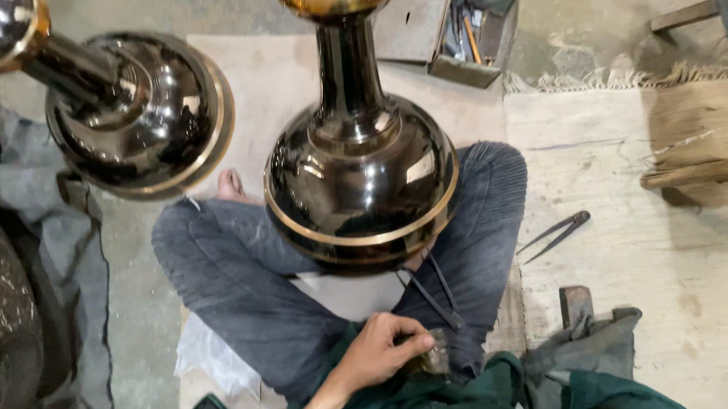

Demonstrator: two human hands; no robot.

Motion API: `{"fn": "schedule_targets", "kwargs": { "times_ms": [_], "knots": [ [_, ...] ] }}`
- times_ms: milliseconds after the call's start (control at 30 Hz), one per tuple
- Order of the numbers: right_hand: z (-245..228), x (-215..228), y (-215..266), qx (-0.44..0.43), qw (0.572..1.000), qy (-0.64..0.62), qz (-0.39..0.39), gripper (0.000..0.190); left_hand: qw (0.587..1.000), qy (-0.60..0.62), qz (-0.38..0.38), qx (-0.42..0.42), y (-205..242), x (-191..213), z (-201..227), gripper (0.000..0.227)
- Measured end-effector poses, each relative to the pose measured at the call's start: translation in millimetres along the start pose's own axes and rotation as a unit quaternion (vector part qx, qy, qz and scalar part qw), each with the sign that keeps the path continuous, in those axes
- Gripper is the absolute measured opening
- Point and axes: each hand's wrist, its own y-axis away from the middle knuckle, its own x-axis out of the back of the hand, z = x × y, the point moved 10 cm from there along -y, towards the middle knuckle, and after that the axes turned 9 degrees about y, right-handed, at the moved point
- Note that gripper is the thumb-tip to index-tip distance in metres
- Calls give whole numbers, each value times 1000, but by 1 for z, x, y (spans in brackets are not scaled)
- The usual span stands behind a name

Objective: The person sits cross-legged on the floor and uses a small tool to scrape or polish the surface of a large, shiny metal vessel. They rotate the vessel and work on different sections of its base and neck, occasionally switching tools or wiping the surface with a cloth.

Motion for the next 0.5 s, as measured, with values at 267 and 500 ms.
{"fn": "schedule_targets", "kwargs": {
  "times_ms": [267,500],
  "knots": [
    [46,32,42,-128,979,94,127,23,998,59,18,33,2,11,-13,31],
    [55,46,69,-155,966,132,162,34,995,84,51,16,0,17,-22,29]
  ]
}}
